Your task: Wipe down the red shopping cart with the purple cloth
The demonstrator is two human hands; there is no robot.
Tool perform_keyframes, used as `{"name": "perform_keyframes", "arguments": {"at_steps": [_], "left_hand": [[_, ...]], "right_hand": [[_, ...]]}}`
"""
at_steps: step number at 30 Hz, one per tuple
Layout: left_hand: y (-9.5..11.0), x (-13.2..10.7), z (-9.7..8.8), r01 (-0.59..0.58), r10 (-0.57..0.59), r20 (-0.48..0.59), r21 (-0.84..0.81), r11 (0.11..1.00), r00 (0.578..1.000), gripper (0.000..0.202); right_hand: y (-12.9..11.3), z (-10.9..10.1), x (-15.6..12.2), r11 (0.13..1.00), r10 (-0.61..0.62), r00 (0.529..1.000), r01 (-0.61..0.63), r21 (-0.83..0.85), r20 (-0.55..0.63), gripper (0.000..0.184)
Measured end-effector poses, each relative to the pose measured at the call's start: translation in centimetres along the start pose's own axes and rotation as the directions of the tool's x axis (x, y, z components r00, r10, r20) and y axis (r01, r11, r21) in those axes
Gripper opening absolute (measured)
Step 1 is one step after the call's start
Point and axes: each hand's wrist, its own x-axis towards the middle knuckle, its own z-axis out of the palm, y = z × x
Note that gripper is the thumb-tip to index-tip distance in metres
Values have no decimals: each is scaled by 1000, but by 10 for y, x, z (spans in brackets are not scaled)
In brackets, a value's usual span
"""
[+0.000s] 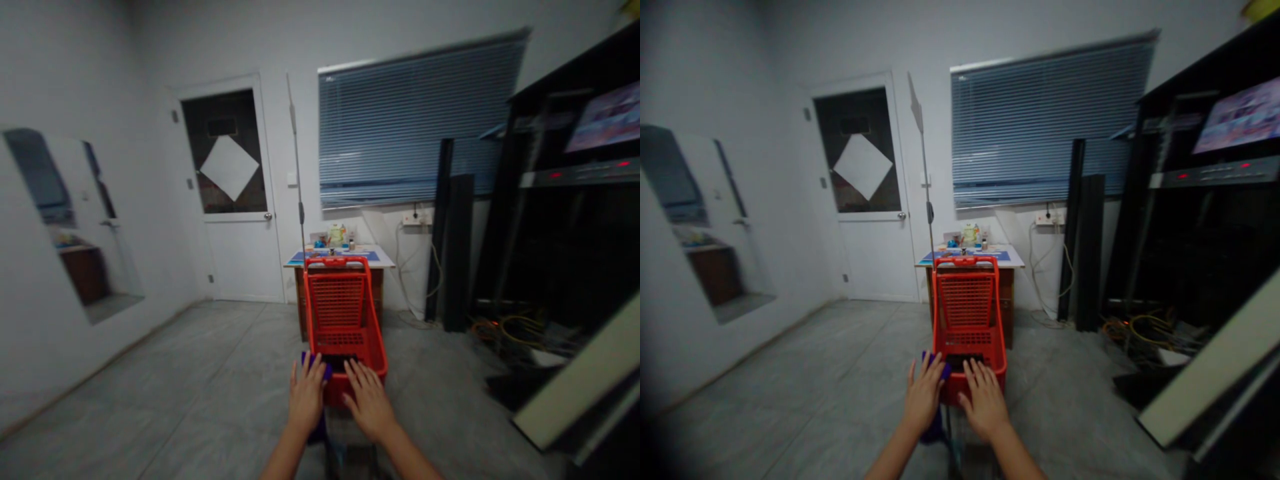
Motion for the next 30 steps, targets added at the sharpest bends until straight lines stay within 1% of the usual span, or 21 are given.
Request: {"name": "perform_keyframes", "arguments": {"at_steps": [2, 4, 7, 9, 12, 14, 17, 20, 23, 25, 28, 30], "left_hand": [[0, -2, 3, 32, -32, -5, -1, 999, 999, 42], [3, -3, 6, 8, -8, 5, -16, 1000, 1000, 42], [5, -1, 11, -49, 50, 15, -47, 998, 999, 43], [3, 1, 13, -42, 43, 12, -67, 997, 999, 43], [-2, 2, 16, -16, 17, 13, -97, 995, 1000, 43], [-7, 2, 17, -10, 13, 22, -113, 994, 1000, 44], [-15, 1, 15, 11, -6, 38, -135, 991, 999, 44], [-26, 0, 9, 34, -27, 43, -153, 988, 999, 43], [-35, 1, 2, 44, -39, 35, -154, 987, 999, 42], [-38, 3, -2, 56, -53, 25, -145, 988, 998, 42], [-33, 4, -2, 79, -77, 17, -132, 988, 997, 40], [-26, 5, 0, 66, -63, 23, -135, 989, 998, 39]], "right_hand": [[0, 2, 0, 1000, 5, 1000, -5, -4, -9, 67], [-1, 1, 0, 1000, 7, 1000, -7, 0, -12, 68], [-3, -7, -2, 1000, 5, 1000, -5, 12, -8, 67], [-6, -14, -2, 1000, 14, 1000, -14, 15, -5, 66], [-15, -20, -1, 999, 43, 999, -43, 19, -5, 63], [-24, -21, 0, 997, 69, 998, -69, 24, -9, 62], [-38, -18, 1, 994, 102, 995, -101, 29, -8, 61], [-47, -14, -1, 996, 77, 997, -78, 47, 24, 65], [-45, -11, -6, 997, 47, 998, -50, 58, 53, 68], [-40, -11, -10, 996, 75, 996, -77, 44, 53, 68], [-32, -10, -14, 994, 107, 993, -109, 28, 55, 66], [-29, -9, -15, 994, 109, 993, -110, 28, 52, 68]]}}
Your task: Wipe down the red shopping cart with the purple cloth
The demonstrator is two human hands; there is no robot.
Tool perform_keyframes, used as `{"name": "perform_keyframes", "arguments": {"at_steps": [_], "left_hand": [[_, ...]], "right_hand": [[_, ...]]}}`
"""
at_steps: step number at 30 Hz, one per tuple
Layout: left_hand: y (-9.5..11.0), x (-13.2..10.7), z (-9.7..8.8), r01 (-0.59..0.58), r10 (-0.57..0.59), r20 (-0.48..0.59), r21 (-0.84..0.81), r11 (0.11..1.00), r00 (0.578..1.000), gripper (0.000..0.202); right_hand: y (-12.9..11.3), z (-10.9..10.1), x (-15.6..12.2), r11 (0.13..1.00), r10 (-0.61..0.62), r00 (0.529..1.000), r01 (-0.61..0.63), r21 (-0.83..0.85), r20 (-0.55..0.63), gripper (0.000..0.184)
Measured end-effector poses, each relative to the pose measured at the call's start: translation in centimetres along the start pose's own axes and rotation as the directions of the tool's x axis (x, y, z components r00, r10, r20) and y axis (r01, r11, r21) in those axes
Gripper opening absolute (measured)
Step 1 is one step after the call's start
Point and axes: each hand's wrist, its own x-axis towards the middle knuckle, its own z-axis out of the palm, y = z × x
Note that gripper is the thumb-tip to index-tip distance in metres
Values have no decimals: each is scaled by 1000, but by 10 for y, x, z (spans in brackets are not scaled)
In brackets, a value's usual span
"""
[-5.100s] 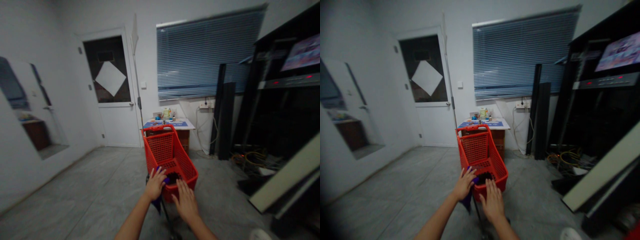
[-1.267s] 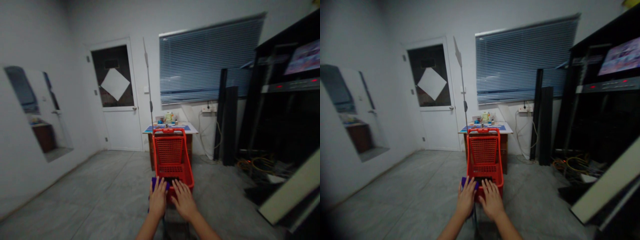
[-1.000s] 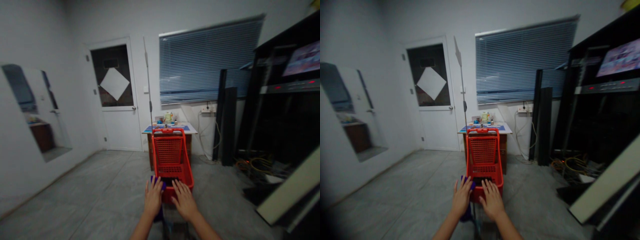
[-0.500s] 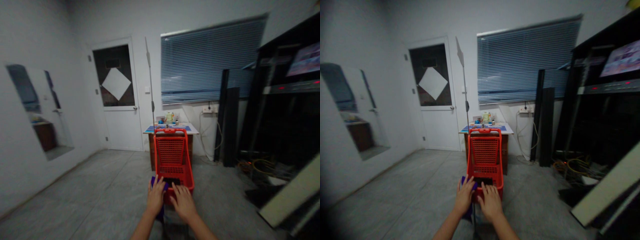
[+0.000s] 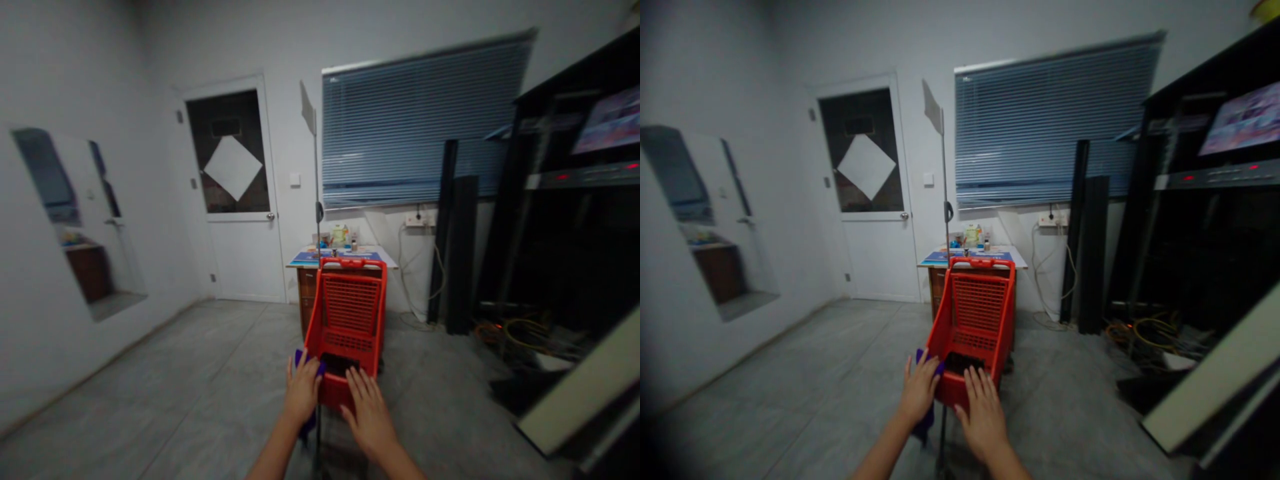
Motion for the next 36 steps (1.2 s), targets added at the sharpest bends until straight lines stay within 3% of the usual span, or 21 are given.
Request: {"name": "perform_keyframes", "arguments": {"at_steps": [6, 12, 16, 19, 24, 30, 36], "left_hand": [[11, 4, 2, -94, 94, 59, 4, 996, 994, 40], [30, 5, 2, -34, 33, 35, 25, 999, 999, 37], [41, 4, 6, -133, 131, 79, 23, 991, 988, 40], [37, 5, 5, -121, 118, 81, 34, 992, 990, 39], [39, 4, 5, 0, 0, 0, 61, 998, 1000, 37], [46, 5, 4, -112, 108, 84, 50, 992, 991, 38], [31, 3, 2, -36, 34, 25, 71, 997, 999, 37]], "right_hand": [[11, 1, 0, 1000, -8, 999, 8, -3, -36, 68], [15, 2, 0, 999, -32, 998, 32, -1, -59, 70], [15, 3, 0, 999, -38, 998, 39, 5, -58, 70], [18, 6, 0, 999, -50, 996, 50, 7, -69, 69], [17, 12, 3, 998, -56, 994, 57, 3, -89, 68], [15, 11, 2, 999, -50, 996, 50, 1, -78, 69], [19, 15, 2, 997, -71, 993, 71, -9, -98, 69]]}}
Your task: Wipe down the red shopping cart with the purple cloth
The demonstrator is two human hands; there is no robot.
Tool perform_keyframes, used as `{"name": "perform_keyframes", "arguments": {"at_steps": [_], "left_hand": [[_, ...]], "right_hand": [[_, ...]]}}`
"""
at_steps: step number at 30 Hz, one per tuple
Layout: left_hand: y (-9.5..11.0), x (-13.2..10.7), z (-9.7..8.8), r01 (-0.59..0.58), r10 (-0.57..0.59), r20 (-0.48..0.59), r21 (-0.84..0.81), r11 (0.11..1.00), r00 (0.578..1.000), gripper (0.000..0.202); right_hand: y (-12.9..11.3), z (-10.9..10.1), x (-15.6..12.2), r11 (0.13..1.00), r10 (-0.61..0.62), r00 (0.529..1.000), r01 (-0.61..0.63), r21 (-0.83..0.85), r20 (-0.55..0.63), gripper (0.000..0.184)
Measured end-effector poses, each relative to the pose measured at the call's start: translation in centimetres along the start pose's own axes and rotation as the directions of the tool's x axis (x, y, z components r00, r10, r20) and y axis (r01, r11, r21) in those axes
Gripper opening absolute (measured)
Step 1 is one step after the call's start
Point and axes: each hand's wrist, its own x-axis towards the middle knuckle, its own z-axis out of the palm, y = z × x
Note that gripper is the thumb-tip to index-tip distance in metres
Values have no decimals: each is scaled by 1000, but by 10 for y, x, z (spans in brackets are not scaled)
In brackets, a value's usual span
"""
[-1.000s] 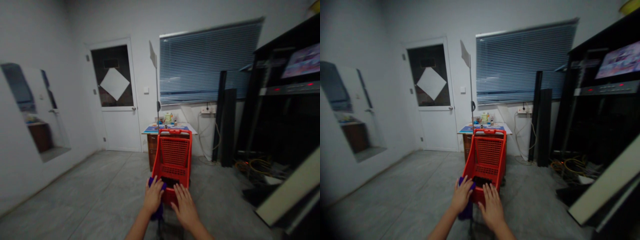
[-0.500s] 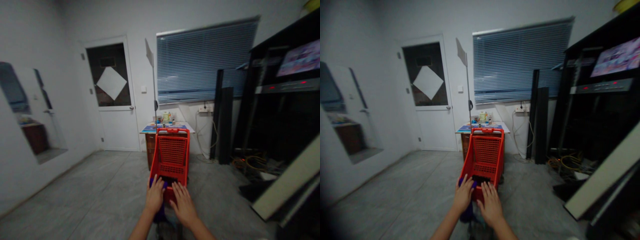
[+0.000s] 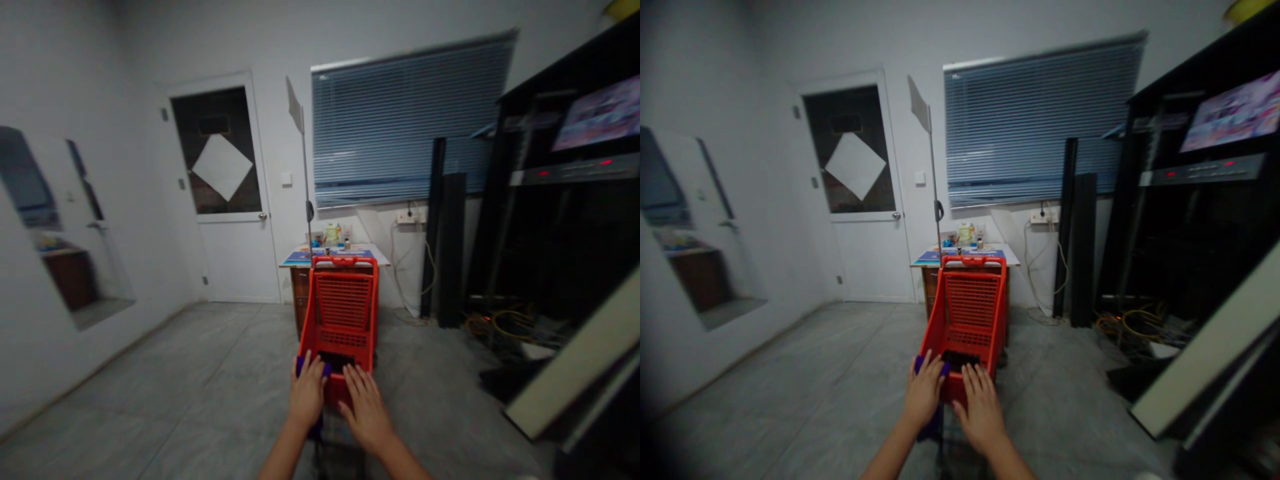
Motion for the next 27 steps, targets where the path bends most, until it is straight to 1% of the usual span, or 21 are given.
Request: {"name": "perform_keyframes", "arguments": {"at_steps": [2, 6, 8, 10, 12, 14, 16, 18, 20, 23, 27], "left_hand": [[5, -1, 1, -15, 15, -3, -3, 1000, 1000, 37], [15, 1, 2, -76, 77, 39, -20, 997, 996, 37], [12, 2, 2, -76, 77, 44, -20, 997, 996, 37], [5, 2, 2, -51, 52, 27, -15, 999, 998, 37], [0, 1, 3, -13, 13, 1, -10, 1000, 1000, 37], [0, -1, 5, 11, -11, -19, -8, 1000, 1000, 38], [4, -3, 8, -4, 4, -20, -19, 1000, 1000, 39], [9, -4, 11, -48, 47, -7, -41, 998, 999, 40], [11, -4, 12, -81, 81, 3, -64, 995, 997, 41], [8, -4, 11, -85, 86, 5, -92, 992, 996, 42], [3, -4, 8, -66, 67, 4, -126, 990, 998, 41]], "right_hand": [[-1, 0, 1, 1000, 4, 1000, -4, 2, 1, 69], [-5, -6, 1, 1000, 14, 1000, -14, 10, 24, 70], [-5, -9, 0, 1000, 16, 999, -17, 11, 42, 70], [-5, -11, 0, 1000, 9, 999, -10, 12, 49, 70], [-5, -10, 0, 1000, 3, 999, -3, 10, 45, 71], [-5, -6, 1, 1000, 7, 999, -7, 7, 33, 71], [-5, -2, 1, 1000, 12, 1000, -12, 6, 20, 71], [-4, -1, 2, 1000, 0, 1000, 0, 10, 14, 69], [-1, -4, 2, 999, -30, 999, 30, 14, 20, 67], [7, -12, 3, 998, -59, 998, 59, 9, 29, 66], [17, -20, 5, 1000, 8, 1000, -8, -25, 2, 66]]}}
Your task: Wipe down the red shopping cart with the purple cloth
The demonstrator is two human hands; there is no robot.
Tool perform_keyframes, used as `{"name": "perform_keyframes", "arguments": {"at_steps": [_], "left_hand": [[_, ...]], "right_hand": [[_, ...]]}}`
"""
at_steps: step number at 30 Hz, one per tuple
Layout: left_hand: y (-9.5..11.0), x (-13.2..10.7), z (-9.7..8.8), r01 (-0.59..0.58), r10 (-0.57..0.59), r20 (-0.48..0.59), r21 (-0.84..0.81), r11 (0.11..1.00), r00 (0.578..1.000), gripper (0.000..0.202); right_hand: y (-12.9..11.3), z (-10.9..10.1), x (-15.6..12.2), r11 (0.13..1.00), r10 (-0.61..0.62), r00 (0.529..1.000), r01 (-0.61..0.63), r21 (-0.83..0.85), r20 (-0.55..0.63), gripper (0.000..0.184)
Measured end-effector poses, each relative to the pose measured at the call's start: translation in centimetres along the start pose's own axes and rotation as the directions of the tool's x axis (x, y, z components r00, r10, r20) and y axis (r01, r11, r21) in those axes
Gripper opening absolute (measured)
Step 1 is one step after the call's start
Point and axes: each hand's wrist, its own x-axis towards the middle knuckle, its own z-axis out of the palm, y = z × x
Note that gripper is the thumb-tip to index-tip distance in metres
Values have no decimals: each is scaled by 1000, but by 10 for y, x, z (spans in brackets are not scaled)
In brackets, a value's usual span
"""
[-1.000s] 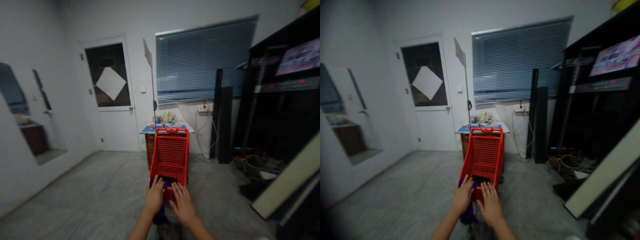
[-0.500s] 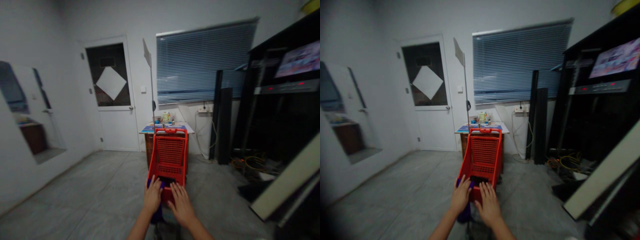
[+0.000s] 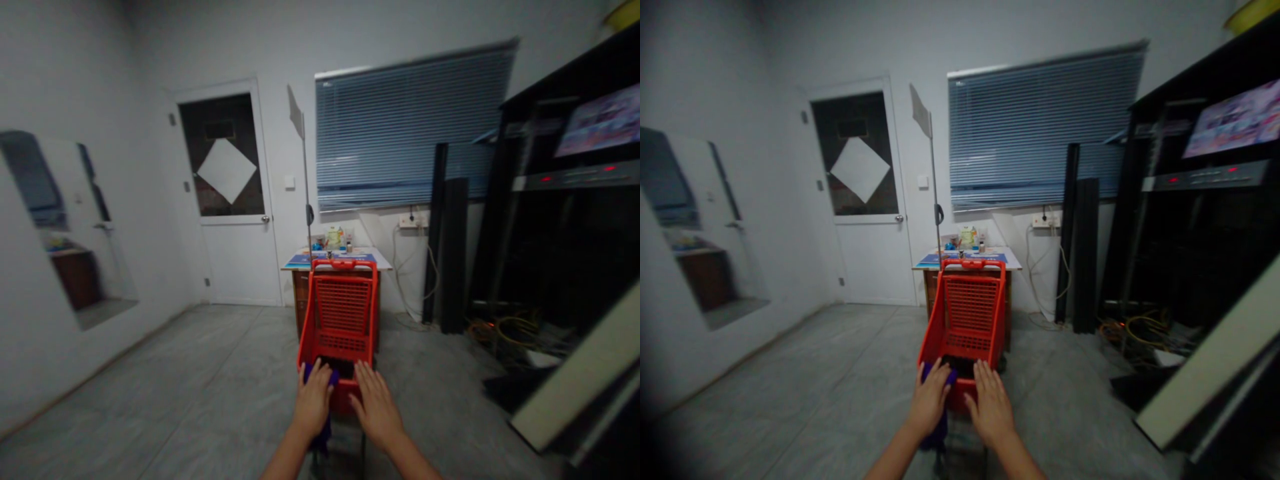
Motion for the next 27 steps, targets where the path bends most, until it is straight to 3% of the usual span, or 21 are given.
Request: {"name": "perform_keyframes", "arguments": {"at_steps": [10, 16, 19, 23, 27], "left_hand": [[24, 8, -1, -35, 35, 73, 1, 999, 997, 38], [9, 6, -8, -34, 32, 72, 24, 999, 997, 36], [10, 6, -4, -18, 15, 45, 59, 998, 999, 36], [18, 8, 3, -96, 91, 64, 81, 992, 994, 39], [10, 6, 5, -105, 101, 52, 92, 990, 994, 39]], "right_hand": [[3, 5, -2, 998, -15, 1000, 15, 56, 9, 68], [2, 4, -3, 996, -3, 1000, 3, 91, 9, 67], [-2, 8, -2, 995, -10, 1000, 10, 100, -1, 68], [-5, 7, -1, 995, 9, 1000, -9, 102, -6, 68], [-7, 1, -1, 996, 16, 999, -18, 87, 28, 70]]}}
